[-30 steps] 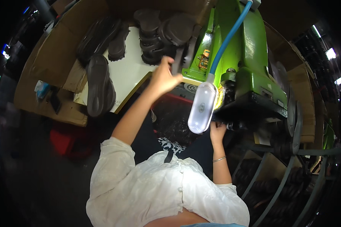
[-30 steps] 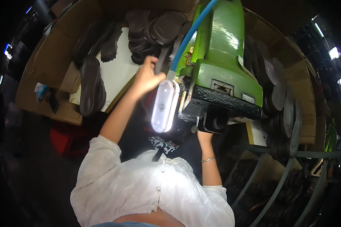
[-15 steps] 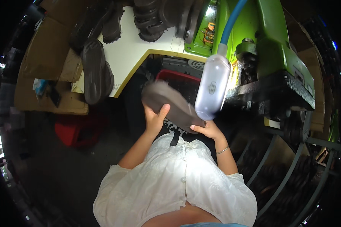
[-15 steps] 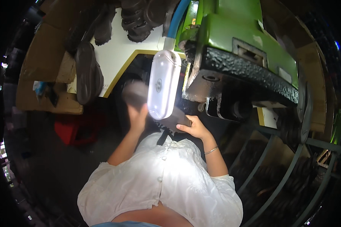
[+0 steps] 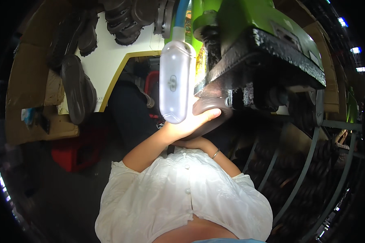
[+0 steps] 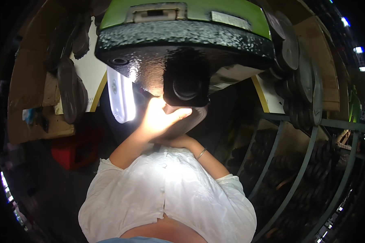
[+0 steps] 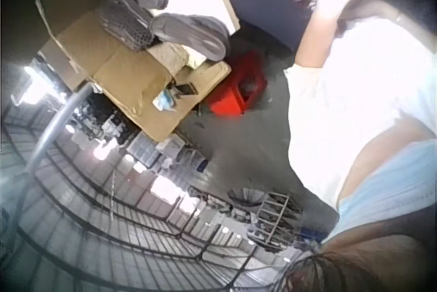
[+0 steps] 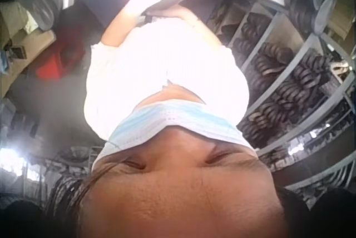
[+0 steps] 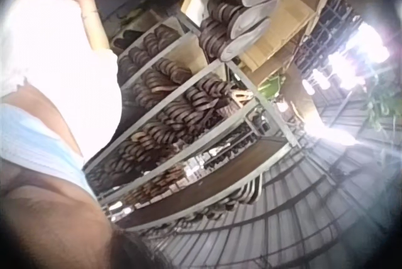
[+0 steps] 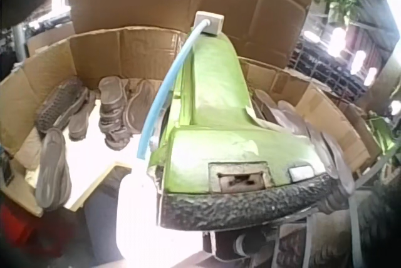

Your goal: The person repeatedly picks up dark-colored shoe soles from a pile and presses them against a rotating grinding wheel on a green machine. They hold each sole with both hands, moving it back and forth against the wheel to smooth or shape the surface, then place it back on the pile before picking up the next one.

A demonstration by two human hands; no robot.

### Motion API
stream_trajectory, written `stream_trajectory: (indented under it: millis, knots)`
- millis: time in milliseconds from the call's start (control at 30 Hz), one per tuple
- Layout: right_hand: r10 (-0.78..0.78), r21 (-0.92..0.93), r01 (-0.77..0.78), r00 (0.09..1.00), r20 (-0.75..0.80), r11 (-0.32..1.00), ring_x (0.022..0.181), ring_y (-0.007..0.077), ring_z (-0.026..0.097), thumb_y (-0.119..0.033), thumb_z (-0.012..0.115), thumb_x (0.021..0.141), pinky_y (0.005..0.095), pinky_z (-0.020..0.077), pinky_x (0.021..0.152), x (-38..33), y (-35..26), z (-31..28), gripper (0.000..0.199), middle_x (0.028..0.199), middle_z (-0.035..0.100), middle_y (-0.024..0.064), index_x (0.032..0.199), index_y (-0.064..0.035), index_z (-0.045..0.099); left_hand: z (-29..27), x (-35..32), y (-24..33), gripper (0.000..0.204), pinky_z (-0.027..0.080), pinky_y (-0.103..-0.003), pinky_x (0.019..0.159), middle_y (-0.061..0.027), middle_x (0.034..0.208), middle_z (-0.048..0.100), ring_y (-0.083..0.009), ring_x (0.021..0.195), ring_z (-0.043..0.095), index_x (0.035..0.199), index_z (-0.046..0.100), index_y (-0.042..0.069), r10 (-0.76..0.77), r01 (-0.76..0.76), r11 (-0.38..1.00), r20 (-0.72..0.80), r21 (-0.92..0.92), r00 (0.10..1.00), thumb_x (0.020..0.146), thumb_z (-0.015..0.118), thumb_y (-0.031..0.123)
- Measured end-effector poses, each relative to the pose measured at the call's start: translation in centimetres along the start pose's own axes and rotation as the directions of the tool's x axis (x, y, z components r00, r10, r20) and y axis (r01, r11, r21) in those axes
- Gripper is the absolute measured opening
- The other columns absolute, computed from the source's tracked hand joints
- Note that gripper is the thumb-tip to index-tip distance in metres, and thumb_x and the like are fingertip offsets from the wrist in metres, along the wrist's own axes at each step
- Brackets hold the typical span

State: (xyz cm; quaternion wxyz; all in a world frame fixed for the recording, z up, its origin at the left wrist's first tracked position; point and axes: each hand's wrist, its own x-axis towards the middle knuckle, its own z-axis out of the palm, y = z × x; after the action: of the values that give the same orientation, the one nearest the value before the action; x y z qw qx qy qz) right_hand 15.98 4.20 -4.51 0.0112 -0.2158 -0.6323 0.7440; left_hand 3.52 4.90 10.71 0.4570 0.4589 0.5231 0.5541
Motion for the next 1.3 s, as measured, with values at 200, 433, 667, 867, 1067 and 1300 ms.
stream_trajectory:
  millis: [200, 433, 667, 867, 1067, 1300]
  knots:
    - [0.041, -0.119, -0.043, 0.999, -0.020, 0.992, 0.100, 0.0222, 0.053, -0.026, 0.065, 0.076, 0.0323, 0.0414, 0.087, -1.5, 1.4, -1.2, 0.044, 0.109, 0.056, 0.0141, 0.108, 0.0014, 0.054, -0.8, -1.3, -2.1, 0.025, 0.046, -0.026, 0.072, -0.0055, 0.087, 0.064, -0.0113, 0.078, 0.058, 0.098, 0.060, -0.001, -0.017, 0.017, 1.000, -0.029, 0.011, 0.999, 0.076, 0.066, 0.011]
    - [0.206, -0.099, -0.243, 0.936, -0.285, 0.965, 0.081, 0.0182, 0.058, -0.012, 0.071, 0.061, 0.0305, 0.0452, 0.077, -11.2, 0.3, -9.7, 0.036, 0.085, 0.063, 0.0091, 0.091, 0.0051, 0.060, -1.6, -3.4, -5.5, 0.029, 0.045, -0.026, 0.075, -0.0056, 0.091, 0.061, -0.0117, 0.081, 0.056, 0.104, 0.057, -0.002, -0.045, 0.030, 0.979, -0.066, -0.200, 0.997, 0.080, 0.060, 0.014]
    - [-0.302, 0.048, 0.579, 0.493, -0.816, 0.814, 0.085, 0.0233, 0.059, -0.007, 0.057, 0.063, 0.0329, 0.0459, 0.080, -16.6, -4.9, -15.6, 0.040, 0.094, 0.061, 0.0137, 0.099, 0.0092, 0.055, -1.2, -3.4, -4.6, 0.041, 0.042, -0.025, 0.078, -0.0068, 0.096, 0.059, -0.0116, 0.087, 0.053, 0.112, 0.050, -0.002, -0.162, 0.165, 0.933, 0.036, -0.318, 0.986, 0.079, 0.060, 0.020]
    - [-0.227, 0.110, 0.692, 0.376, -0.898, 0.713, 0.096, 0.0259, 0.054, -0.011, 0.051, 0.070, 0.0355, 0.0420, 0.087, -13.4, -7.8, -15.2, 0.046, 0.105, 0.055, 0.0171, 0.111, 0.0081, 0.048, -1.6, -4.1, -4.2, 0.018, 0.040, -0.021, 0.062, 0.0005, 0.081, 0.055, -0.0067, 0.070, 0.051, 0.093, 0.055, 0.002, -0.141, 0.084, 0.887, -0.092, -0.455, 0.986, 0.077, 0.062, 0.003]
    - [-0.391, -0.063, 0.662, 0.362, -0.846, 0.747, 0.094, 0.0258, 0.054, -0.014, 0.052, 0.066, 0.0353, 0.0415, 0.087, -11.3, -6.5, -13.7, 0.049, 0.102, 0.055, 0.0164, 0.110, 0.0080, 0.046, -4.3, -6.2, -5.3, 0.027, 0.043, -0.024, 0.075, -0.0059, 0.092, 0.060, -0.0102, 0.082, 0.056, 0.104, 0.054, -0.004, -0.144, 0.036, 0.879, -0.192, -0.475, 0.971, 0.079, 0.058, 0.006]
    - [-0.294, 0.145, 0.739, 0.430, -0.854, 0.658, 0.091, 0.0264, 0.055, -0.014, 0.051, 0.064, 0.0349, 0.0423, 0.086, -8.2, -8.4, -10.5, 0.048, 0.099, 0.056, 0.0178, 0.106, 0.0088, 0.048, -6.7, -7.7, -5.1, 0.035, 0.040, -0.025, 0.081, -0.0089, 0.096, 0.059, -0.0126, 0.088, 0.054, 0.105, 0.052, -0.007, -0.143, 0.035, 0.921, -0.254, -0.387, 0.957, 0.078, 0.059, 0.014]
